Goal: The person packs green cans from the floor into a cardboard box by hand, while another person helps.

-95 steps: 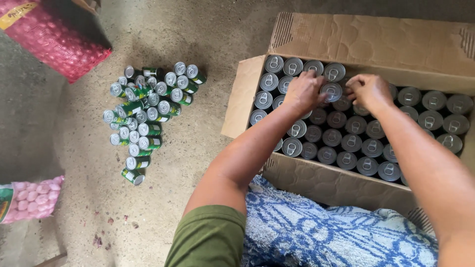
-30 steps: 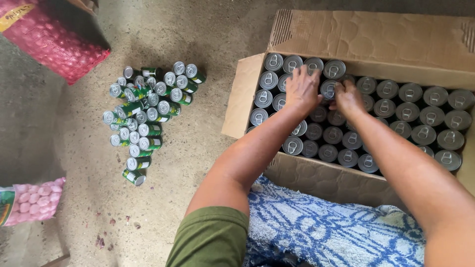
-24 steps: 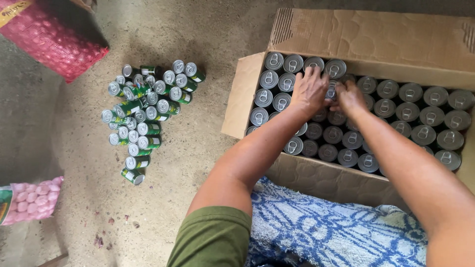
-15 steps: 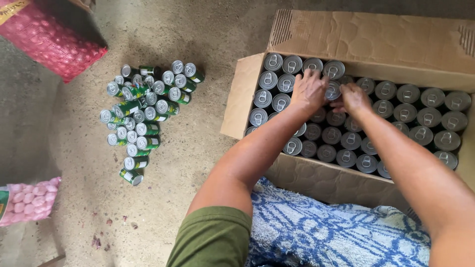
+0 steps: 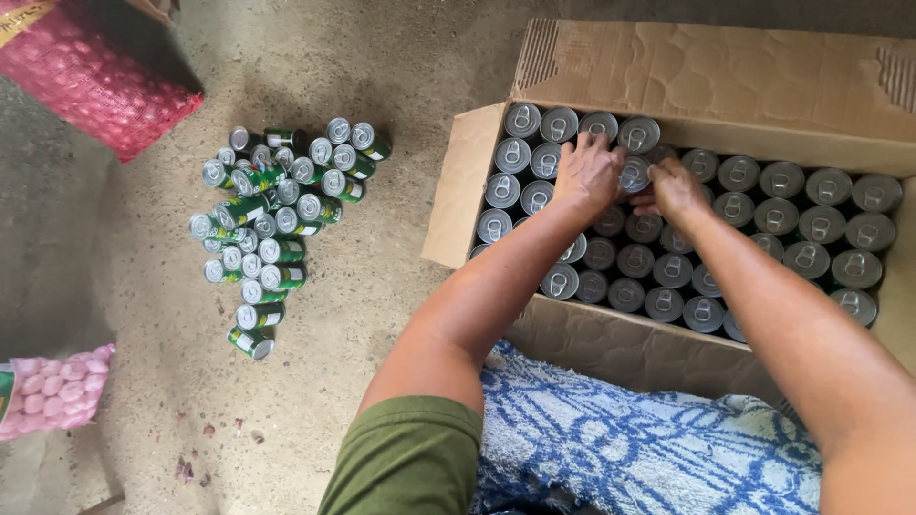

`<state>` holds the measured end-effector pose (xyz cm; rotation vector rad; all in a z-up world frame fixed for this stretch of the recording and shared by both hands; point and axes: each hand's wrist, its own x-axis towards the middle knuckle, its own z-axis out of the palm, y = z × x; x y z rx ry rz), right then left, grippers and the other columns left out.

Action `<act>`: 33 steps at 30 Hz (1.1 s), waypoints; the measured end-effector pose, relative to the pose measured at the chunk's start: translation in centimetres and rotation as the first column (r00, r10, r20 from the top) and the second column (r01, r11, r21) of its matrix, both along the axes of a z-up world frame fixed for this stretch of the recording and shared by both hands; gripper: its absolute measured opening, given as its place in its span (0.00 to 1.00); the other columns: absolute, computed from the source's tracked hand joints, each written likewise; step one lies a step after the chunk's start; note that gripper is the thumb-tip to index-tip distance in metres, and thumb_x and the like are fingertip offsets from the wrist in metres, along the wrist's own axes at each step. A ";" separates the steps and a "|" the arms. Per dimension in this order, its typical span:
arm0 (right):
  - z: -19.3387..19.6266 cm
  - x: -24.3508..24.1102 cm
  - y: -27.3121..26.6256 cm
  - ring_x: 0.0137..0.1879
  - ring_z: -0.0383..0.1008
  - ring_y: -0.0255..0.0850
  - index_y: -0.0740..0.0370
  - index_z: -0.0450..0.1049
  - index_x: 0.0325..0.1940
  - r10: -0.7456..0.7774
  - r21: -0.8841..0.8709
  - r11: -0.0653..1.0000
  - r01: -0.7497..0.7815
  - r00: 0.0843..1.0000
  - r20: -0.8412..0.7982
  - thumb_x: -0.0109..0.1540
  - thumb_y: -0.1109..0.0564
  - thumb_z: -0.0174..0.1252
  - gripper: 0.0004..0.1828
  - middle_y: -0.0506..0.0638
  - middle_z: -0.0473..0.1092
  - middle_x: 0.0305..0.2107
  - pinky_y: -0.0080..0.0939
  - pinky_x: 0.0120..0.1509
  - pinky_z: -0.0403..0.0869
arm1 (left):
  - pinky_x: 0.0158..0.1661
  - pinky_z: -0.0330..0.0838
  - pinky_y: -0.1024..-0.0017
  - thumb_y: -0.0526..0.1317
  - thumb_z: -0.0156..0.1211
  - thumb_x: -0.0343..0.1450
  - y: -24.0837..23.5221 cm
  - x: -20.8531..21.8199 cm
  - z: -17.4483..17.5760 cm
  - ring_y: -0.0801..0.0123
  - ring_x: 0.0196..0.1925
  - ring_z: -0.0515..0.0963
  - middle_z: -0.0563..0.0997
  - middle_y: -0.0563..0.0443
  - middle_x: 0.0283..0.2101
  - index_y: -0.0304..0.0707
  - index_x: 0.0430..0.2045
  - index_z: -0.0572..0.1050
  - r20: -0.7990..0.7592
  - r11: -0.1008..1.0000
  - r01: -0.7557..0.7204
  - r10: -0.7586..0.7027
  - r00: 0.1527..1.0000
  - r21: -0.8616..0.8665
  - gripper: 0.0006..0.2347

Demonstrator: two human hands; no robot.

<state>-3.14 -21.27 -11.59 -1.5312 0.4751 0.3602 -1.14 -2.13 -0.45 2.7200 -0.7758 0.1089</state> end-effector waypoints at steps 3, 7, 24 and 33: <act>-0.1 0.2 0.1 0.39 0.79 0.50 0.62 0.64 0.55 0.032 0.001 0.999 -0.032 0.999 0.010 0.71 0.52 0.44 0.13 0.59 0.73 0.42 0.52 0.39 0.80 | 0.47 0.69 0.55 0.47 0.73 0.56 0.2 0.0 0.3 0.53 0.55 0.73 0.78 0.46 0.46 0.46 0.36 0.81 -0.021 0.999 -0.014 0.015 1.000 0.044 0.17; 0.0 0.4 0.2 0.39 0.78 0.50 0.62 0.63 0.55 0.039 -0.009 0.999 -0.040 0.999 -0.020 0.71 0.52 0.43 0.13 0.58 0.72 0.42 0.52 0.39 0.80 | 0.47 0.69 0.55 0.47 0.73 0.56 0.3 -0.2 0.3 0.52 0.55 0.73 0.78 0.45 0.46 0.43 0.37 0.81 -0.003 0.998 0.010 -0.010 1.000 0.060 0.18; 2.9 0.8 -0.7 0.42 0.78 0.44 0.63 0.69 0.57 0.187 -0.109 0.976 -0.189 0.982 -0.034 0.72 0.46 0.47 0.19 0.54 0.75 0.44 0.45 0.42 0.78 | 0.48 0.72 0.55 0.40 0.60 0.67 4.8 3.2 2.1 0.52 0.52 0.77 0.81 0.48 0.44 0.51 0.37 0.84 0.010 0.928 -0.230 0.244 0.970 -0.293 0.08; 4.1 1.0 -3.9 0.38 0.81 0.52 0.63 0.81 0.44 0.430 -0.672 0.637 -0.378 0.898 -0.097 0.69 0.48 0.53 0.18 0.59 0.80 0.32 0.55 0.45 0.77 | 0.49 0.76 0.58 0.40 0.61 0.65 13.9 6.4 4.2 0.52 0.49 0.79 0.83 0.47 0.40 0.52 0.36 0.85 -0.026 0.787 -0.500 0.528 0.849 -0.362 0.10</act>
